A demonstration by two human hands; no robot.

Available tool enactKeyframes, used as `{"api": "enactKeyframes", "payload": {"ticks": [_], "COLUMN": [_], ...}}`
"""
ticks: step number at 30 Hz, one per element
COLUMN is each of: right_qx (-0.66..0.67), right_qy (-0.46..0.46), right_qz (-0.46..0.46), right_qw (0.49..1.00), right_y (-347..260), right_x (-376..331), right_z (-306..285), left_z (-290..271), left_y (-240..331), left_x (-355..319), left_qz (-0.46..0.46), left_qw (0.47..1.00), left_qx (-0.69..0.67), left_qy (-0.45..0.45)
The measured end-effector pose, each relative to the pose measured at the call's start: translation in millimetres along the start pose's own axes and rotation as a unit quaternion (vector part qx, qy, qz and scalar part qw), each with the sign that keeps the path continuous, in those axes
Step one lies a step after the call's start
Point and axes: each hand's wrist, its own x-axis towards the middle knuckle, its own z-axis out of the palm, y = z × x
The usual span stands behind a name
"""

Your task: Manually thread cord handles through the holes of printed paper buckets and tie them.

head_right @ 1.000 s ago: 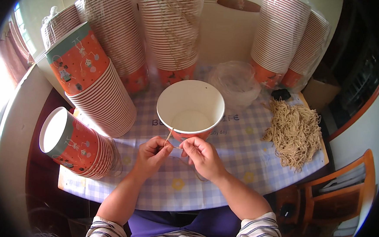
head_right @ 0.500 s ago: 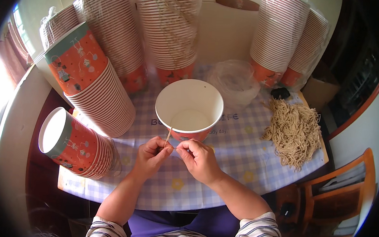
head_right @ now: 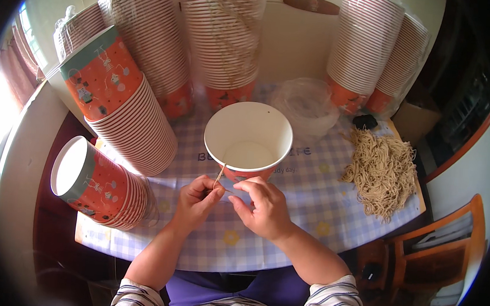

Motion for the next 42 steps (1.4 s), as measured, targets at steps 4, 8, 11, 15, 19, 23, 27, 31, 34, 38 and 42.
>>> {"api": "enactKeyframes", "payload": {"ticks": [4,8,11,15,19,23,27,31,34,38,42], "right_qx": [-0.075,-0.102,-0.103,-0.107,-0.124,-0.119,-0.106,-0.109,-0.116,-0.127,-0.137], "right_qy": [0.011,0.025,0.027,0.029,0.022,0.029,0.039,0.048,0.051,0.054,0.069], "right_qz": [-0.084,-0.125,-0.116,-0.113,-0.110,-0.116,-0.121,-0.125,-0.131,-0.127,-0.125], "right_qw": [0.994,0.987,0.988,0.987,0.986,0.986,0.986,0.985,0.983,0.982,0.980], "right_y": [1.1,4.3,3.9,3.2,6.5,7.5,3.7,2.2,3.4,3.8,11.2], "right_x": [0.3,0.9,1.0,1.3,2.1,3.5,5.7,6.1,5.7,5.9,6.0], "right_z": [3.7,5.2,4.6,4.6,5.4,8.0,12.4,14.6,14.4,16.3,21.5], "left_z": [1.2,0.8,1.9,3.8,4.7,9.0,7.5,3.4,6.6,11.5,22.8], "left_y": [-0.5,-0.9,-0.4,-1.5,-2.1,-4.2,-8.7,0.1,4.3,-9.7,-9.9], "left_x": [0.2,-0.1,-0.1,-0.1,-2.1,0.4,2.5,3.4,3.0,-5.2,-5.9], "left_qz": [0.006,0.011,0.003,-0.001,0.005,0.162,0.269,0.309,0.285,0.112,-0.019], "left_qw": [1.000,0.999,0.999,1.000,1.000,0.954,0.904,0.876,0.890,0.969,0.993], "left_qx": [-0.006,0.033,0.042,0.007,0.021,0.240,0.300,0.334,0.323,0.173,-0.033], "left_qy": [-0.002,-0.010,-0.010,-0.004,0.007,0.080,0.142,0.164,0.149,0.138,0.115]}}
